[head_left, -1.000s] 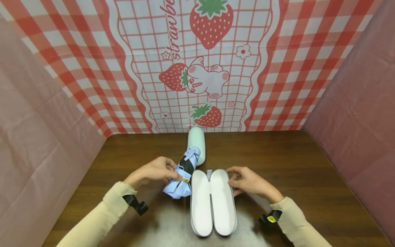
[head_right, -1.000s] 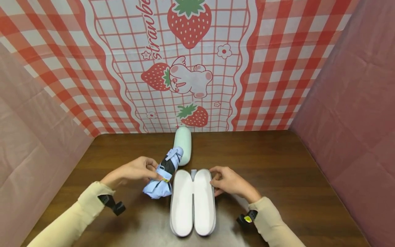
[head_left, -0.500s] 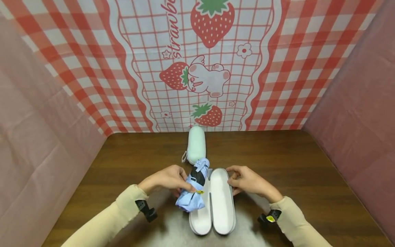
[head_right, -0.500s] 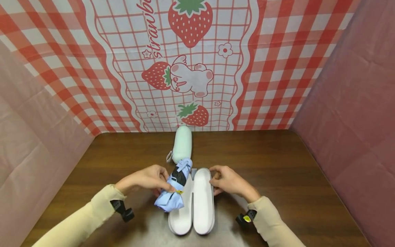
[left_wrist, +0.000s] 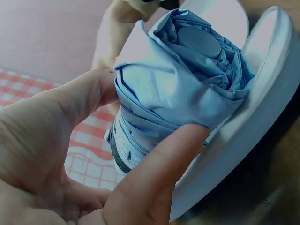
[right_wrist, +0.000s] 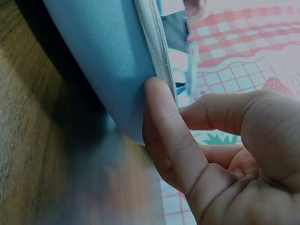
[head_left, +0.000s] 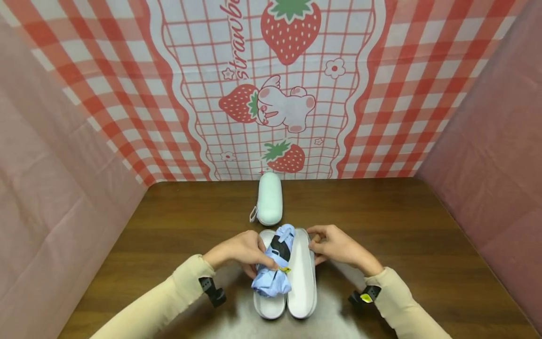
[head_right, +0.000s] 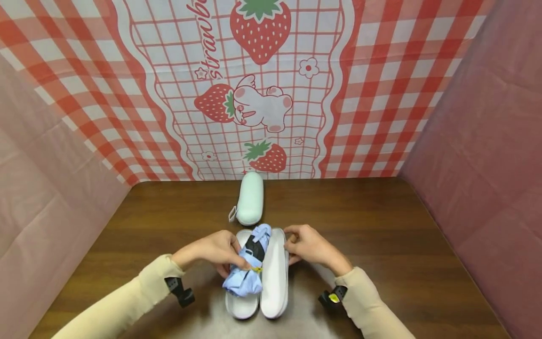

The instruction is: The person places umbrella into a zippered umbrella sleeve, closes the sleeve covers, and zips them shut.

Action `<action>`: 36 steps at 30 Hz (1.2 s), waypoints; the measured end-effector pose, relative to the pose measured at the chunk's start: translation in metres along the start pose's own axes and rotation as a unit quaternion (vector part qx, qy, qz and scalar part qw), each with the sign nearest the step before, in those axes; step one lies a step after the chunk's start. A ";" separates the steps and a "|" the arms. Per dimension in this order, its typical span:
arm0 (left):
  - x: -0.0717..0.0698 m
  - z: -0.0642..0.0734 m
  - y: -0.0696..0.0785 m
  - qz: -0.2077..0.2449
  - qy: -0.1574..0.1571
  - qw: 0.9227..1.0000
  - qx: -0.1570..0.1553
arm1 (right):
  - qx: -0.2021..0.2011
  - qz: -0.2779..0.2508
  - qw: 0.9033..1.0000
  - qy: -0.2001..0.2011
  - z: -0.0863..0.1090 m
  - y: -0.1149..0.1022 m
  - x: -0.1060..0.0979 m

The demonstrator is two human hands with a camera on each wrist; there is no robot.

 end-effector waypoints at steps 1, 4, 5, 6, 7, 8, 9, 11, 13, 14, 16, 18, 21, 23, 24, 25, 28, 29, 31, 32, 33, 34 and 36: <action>0.002 0.000 -0.001 -0.006 0.001 1.000 -0.003 | -0.003 0.002 1.000 -0.001 -0.001 -0.001 0.001; 0.007 0.000 -0.004 -0.040 0.019 0.999 -0.008 | -0.002 0.004 1.000 0.005 -0.001 -0.002 0.001; 0.007 0.000 -0.004 -0.055 0.027 0.998 -0.010 | 0.000 0.004 1.000 0.008 0.000 -0.002 0.000; 0.008 0.000 -0.005 -0.073 0.035 0.997 -0.011 | 0.001 0.004 1.000 0.009 0.000 -0.002 0.000; 0.008 0.000 -0.004 -0.091 0.040 0.995 -0.011 | 0.003 0.005 1.000 0.011 0.001 -0.002 -0.001; 0.007 0.000 -0.004 -0.108 0.046 0.993 -0.009 | 0.004 0.005 1.000 0.013 0.002 -0.002 -0.002; 0.007 0.001 -0.003 -0.121 0.050 0.991 -0.007 | 0.004 0.005 1.000 0.014 0.002 -0.002 -0.002; 0.007 0.002 -0.002 -0.146 0.053 0.988 -0.005 | 0.005 0.005 1.000 0.011 0.003 -0.001 -0.003; 0.006 0.005 0.000 -0.162 0.051 0.985 -0.005 | 0.006 0.005 1.000 0.008 0.003 -0.001 -0.004; 0.006 0.006 0.002 -0.167 0.050 0.985 -0.004 | 0.006 0.005 1.000 0.008 0.004 -0.001 -0.004; 0.004 0.008 0.004 -0.176 0.046 0.983 -0.004 | 0.006 0.004 1.000 0.011 0.005 -0.001 -0.006; 0.002 0.008 0.007 -0.188 0.051 0.981 0.006 | 0.003 0.004 1.000 0.014 0.005 -0.002 -0.007; -0.001 0.005 0.012 -0.208 0.063 0.975 0.034 | -0.004 0.004 1.000 0.016 0.003 -0.003 -0.007; -0.001 0.002 0.014 -0.229 0.077 0.969 0.059 | -0.011 0.005 1.000 0.010 0.002 -0.004 -0.005; 0.000 0.000 0.015 -0.238 0.083 0.965 0.071 | -0.012 0.007 1.000 0.009 0.001 -0.004 -0.004; 0.002 -0.001 0.016 -0.250 0.091 0.960 0.084 | -0.013 0.008 1.000 0.008 0.001 -0.004 -0.003; 0.008 -0.005 0.019 -0.294 0.104 0.943 0.113 | -0.013 0.013 1.000 0.008 -0.001 -0.004 -0.001; 0.010 -0.006 0.020 -0.312 0.105 0.937 0.122 | -0.012 0.015 1.000 0.009 -0.001 -0.003 -0.001; 0.015 -0.008 0.023 -0.352 0.105 0.920 0.137 | -0.009 0.018 1.000 0.011 -0.001 -0.003 -0.001; 0.018 -0.009 0.024 -0.369 0.103 0.912 0.144 | -0.009 0.018 1.000 0.011 -0.001 -0.002 -0.001; 0.020 -0.009 0.024 -0.385 0.104 0.905 0.146 | -0.009 0.017 1.000 0.011 -0.001 -0.002 -0.001; 0.021 -0.009 0.025 -0.396 0.105 0.900 0.146 | -0.009 0.015 1.000 0.011 -0.001 -0.001 -0.001; 0.022 -0.009 0.024 -0.405 0.107 0.898 0.136 | -0.009 0.011 1.000 0.011 -0.001 0.000 -0.001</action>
Point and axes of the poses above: each hand's wrist, its own z-axis away from the middle knuckle, its own x-axis out of the palm, y = z × x, the point moved 4 cm from there along -z, towards the middle knuckle, and after that the axes turned 7 degrees about -z, right-handed, at the moved point
